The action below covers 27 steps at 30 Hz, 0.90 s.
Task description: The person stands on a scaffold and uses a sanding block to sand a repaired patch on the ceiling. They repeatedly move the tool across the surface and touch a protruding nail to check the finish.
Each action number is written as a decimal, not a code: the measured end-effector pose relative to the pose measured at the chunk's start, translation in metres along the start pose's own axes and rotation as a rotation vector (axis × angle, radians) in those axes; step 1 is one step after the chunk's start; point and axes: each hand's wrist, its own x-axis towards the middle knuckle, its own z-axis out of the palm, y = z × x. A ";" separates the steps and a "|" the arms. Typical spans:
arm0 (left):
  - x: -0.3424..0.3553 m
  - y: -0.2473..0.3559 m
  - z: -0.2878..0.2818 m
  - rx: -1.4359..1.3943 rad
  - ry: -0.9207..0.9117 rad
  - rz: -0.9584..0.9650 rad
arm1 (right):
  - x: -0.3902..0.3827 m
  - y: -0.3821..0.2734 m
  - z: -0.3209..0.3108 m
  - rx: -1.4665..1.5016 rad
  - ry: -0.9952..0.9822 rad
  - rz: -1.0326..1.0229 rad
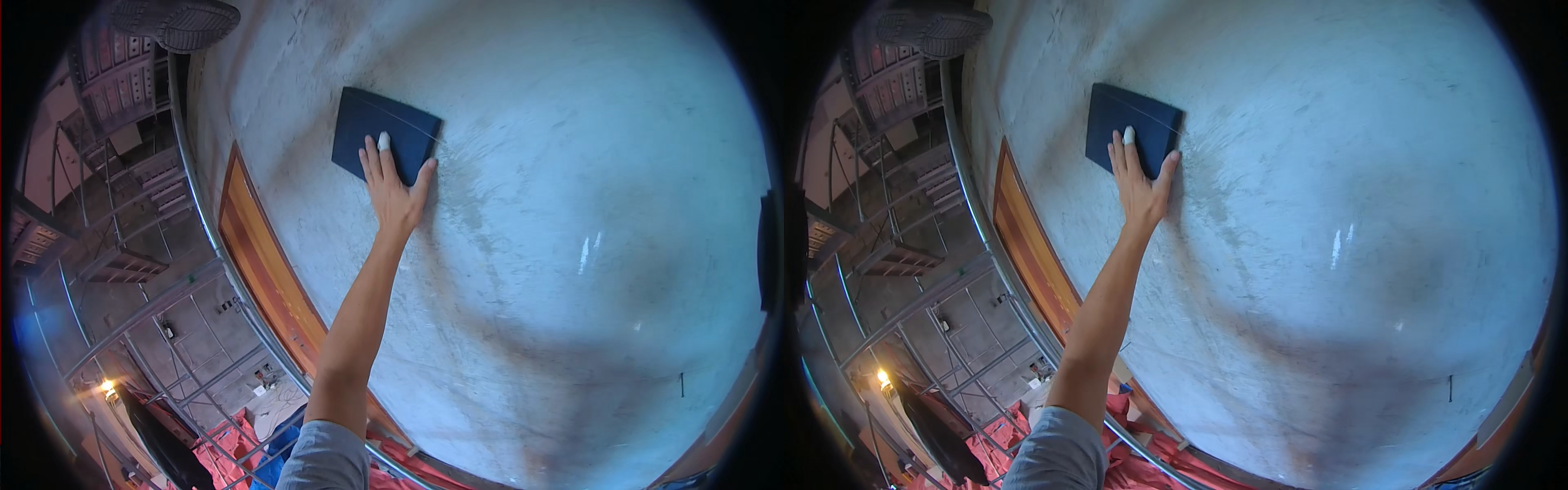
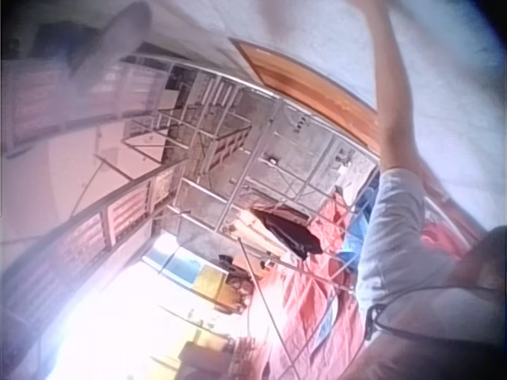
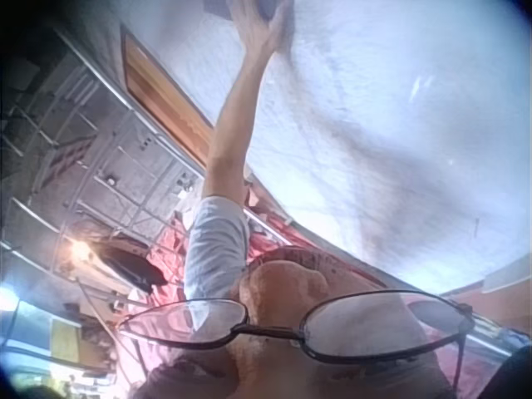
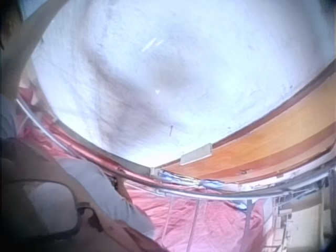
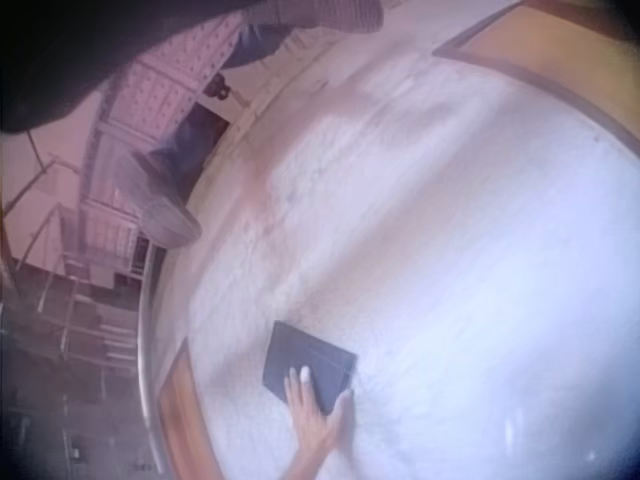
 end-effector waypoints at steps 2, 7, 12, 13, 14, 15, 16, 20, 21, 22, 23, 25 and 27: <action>-0.017 -0.002 -0.004 0.014 -0.015 0.009 | 0.000 -0.005 0.000 0.009 0.007 0.002; -0.049 -0.015 -0.005 0.021 -0.037 -0.026 | 0.012 -0.013 -0.002 0.019 0.037 0.001; -0.032 -0.011 -0.004 0.015 -0.044 -0.031 | 0.015 -0.005 -0.014 -0.007 0.048 -0.004; -0.023 -0.010 -0.001 0.008 -0.035 -0.028 | 0.015 -0.008 -0.016 -0.009 0.049 -0.004; -0.013 -0.011 -0.001 0.004 -0.023 -0.028 | 0.018 -0.008 -0.016 -0.013 0.051 -0.009; -0.003 -0.011 -0.001 0.008 -0.020 -0.031 | 0.021 -0.009 -0.016 -0.016 0.053 -0.014; 0.008 -0.009 0.002 -0.006 -0.001 -0.021 | 0.021 -0.012 -0.016 -0.015 0.055 -0.014; 0.042 -0.007 0.000 -0.001 0.027 -0.024 | 0.032 -0.011 -0.015 -0.025 0.066 -0.027; 0.043 -0.006 -0.001 0.000 0.029 -0.026 | 0.033 -0.010 -0.015 -0.028 0.069 -0.029; 0.044 -0.003 -0.002 -0.002 0.027 -0.033 | 0.033 -0.010 -0.015 -0.030 0.071 -0.030; 0.044 -0.002 -0.001 -0.003 0.025 -0.040 | 0.033 -0.010 -0.015 -0.033 0.073 -0.030; 0.032 -0.002 0.000 -0.016 0.027 -0.033 | 0.032 -0.013 -0.018 -0.035 0.077 -0.029; 0.012 -0.005 0.000 -0.031 0.030 -0.031 | 0.033 -0.012 -0.021 -0.041 0.086 -0.027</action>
